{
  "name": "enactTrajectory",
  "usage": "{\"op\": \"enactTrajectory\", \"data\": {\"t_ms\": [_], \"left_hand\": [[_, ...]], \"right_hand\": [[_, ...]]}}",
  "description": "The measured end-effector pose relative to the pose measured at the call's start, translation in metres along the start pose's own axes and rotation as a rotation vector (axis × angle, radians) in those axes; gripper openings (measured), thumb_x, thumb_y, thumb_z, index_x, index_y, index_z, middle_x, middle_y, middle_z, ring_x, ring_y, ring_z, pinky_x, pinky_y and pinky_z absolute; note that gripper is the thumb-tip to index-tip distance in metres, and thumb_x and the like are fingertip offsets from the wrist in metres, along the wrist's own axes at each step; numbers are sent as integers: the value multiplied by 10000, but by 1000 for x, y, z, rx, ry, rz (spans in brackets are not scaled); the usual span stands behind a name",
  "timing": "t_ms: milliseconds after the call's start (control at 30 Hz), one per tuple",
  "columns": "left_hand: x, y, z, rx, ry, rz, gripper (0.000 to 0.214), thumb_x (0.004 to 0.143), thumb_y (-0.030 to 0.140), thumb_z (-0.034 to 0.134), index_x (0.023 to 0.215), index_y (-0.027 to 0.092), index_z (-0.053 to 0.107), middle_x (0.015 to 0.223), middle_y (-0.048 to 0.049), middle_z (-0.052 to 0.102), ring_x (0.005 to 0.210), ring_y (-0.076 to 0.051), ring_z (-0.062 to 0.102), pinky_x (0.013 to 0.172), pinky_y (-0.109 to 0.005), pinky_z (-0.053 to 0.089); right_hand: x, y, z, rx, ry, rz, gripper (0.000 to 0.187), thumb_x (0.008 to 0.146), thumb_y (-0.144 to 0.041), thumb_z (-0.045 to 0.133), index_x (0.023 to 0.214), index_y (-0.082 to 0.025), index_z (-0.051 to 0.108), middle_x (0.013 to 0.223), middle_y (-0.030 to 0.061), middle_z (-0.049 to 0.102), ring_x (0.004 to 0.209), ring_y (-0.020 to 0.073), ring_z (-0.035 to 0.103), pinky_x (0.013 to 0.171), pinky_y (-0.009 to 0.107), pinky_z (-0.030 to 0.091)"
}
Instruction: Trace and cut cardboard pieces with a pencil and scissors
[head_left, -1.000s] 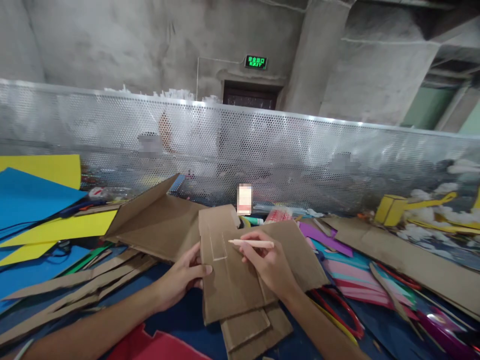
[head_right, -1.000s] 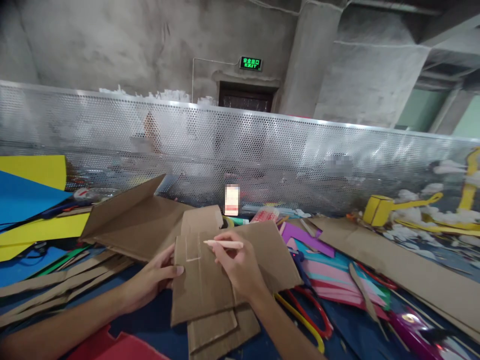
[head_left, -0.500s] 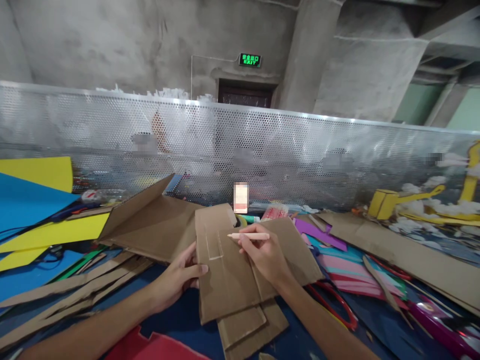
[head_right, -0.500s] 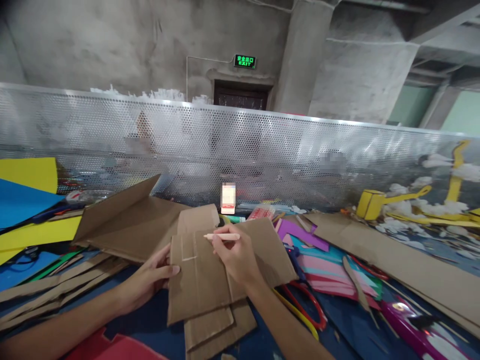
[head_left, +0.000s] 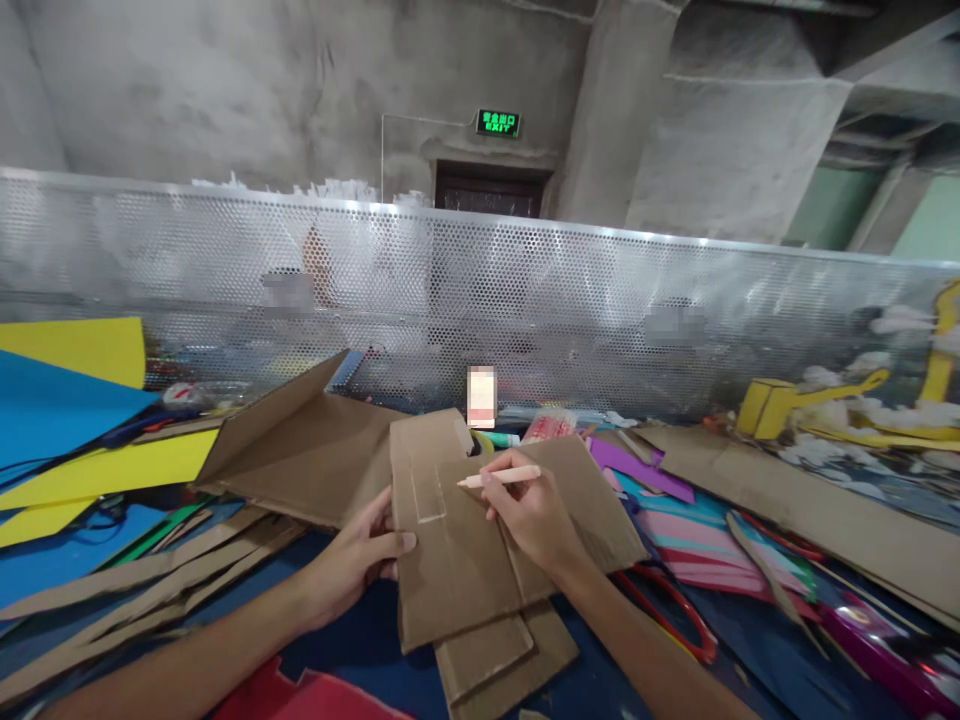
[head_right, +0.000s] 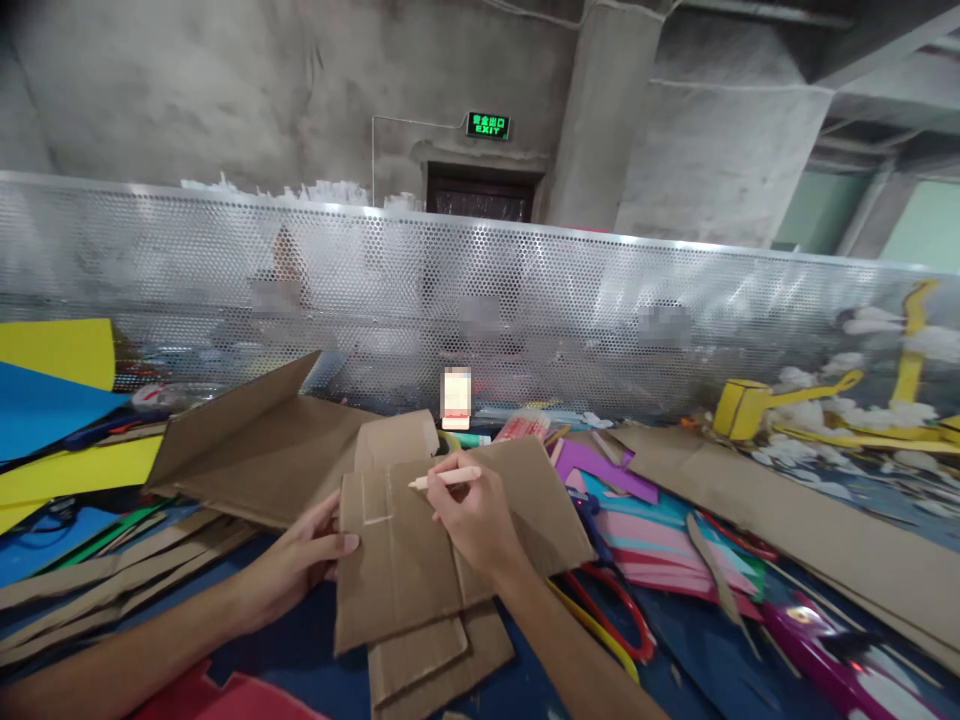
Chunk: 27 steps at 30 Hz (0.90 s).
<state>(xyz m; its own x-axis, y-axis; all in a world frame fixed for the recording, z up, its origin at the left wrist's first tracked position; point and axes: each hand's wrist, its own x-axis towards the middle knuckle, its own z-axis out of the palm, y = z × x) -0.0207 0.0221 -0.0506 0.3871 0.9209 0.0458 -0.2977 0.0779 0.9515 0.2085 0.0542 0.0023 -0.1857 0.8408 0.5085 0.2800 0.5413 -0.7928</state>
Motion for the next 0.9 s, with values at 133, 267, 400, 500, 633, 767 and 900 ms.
{"op": "enactTrajectory", "data": {"t_ms": [133, 267, 400, 500, 633, 767, 900], "left_hand": [[0, -1, -1, 2, 1, 0, 669, 789, 244, 733, 1398, 295, 459, 1191, -91, 658, 989, -227, 639, 715, -262, 503], [-1, 0, 0, 8, 5, -5, 662, 786, 238, 733, 1390, 284, 466, 1187, -93, 655, 960, -209, 636, 691, -241, 486], [0, 1, 1, 1, 7, -6, 680, 792, 223, 726, 1408, 275, 443, 1171, -95, 657, 936, -193, 631, 694, -240, 483], [0, 0, 1, -8, 4, 0, 688, 797, 211, 719, 1419, 272, 431, 1175, -94, 655, 942, -193, 629, 699, -247, 492], [0, 0, 1, -11, -13, 14, 658, 803, 209, 711, 1403, 264, 447, 1190, -100, 652, 956, -208, 634, 718, -269, 508], [0, 0, 0, -10, -18, 11, 671, 802, 228, 717, 1411, 268, 437, 1197, -108, 652, 970, -229, 638, 738, -298, 524], [1, 0, 0, -15, -17, 9, 664, 792, 224, 726, 1396, 276, 455, 1207, -99, 650, 984, -231, 641, 733, -288, 526]], "right_hand": [[1, 0, 0, -3, 8, -11, 211, 885, -362, 592, 788, -176, 604, 655, -8, 638, 505, 116, 610, 462, 202, 479], [1, 1, 0, -1, 5, -14, 218, 886, -369, 590, 782, -178, 604, 666, -2, 646, 507, 116, 614, 466, 202, 482], [1, 0, 0, 1, 0, -13, 215, 893, -357, 585, 777, -176, 601, 715, 7, 671, 509, 109, 614, 474, 201, 476], [1, 0, 0, -1, 0, -10, 203, 892, -340, 588, 776, -174, 598, 708, 4, 669, 502, 106, 611, 472, 199, 471], [1, 2, 0, 1, -5, -17, 208, 904, -347, 582, 794, -171, 602, 715, 6, 667, 517, 109, 623, 478, 199, 472], [1, 4, 0, -4, -9, -17, 218, 911, -356, 577, 800, -170, 604, 726, 8, 668, 522, 110, 625, 482, 200, 480], [1, 3, -1, -5, -12, -11, 216, 912, -357, 577, 809, -168, 604, 716, 4, 669, 514, 107, 624, 480, 196, 477]]}}
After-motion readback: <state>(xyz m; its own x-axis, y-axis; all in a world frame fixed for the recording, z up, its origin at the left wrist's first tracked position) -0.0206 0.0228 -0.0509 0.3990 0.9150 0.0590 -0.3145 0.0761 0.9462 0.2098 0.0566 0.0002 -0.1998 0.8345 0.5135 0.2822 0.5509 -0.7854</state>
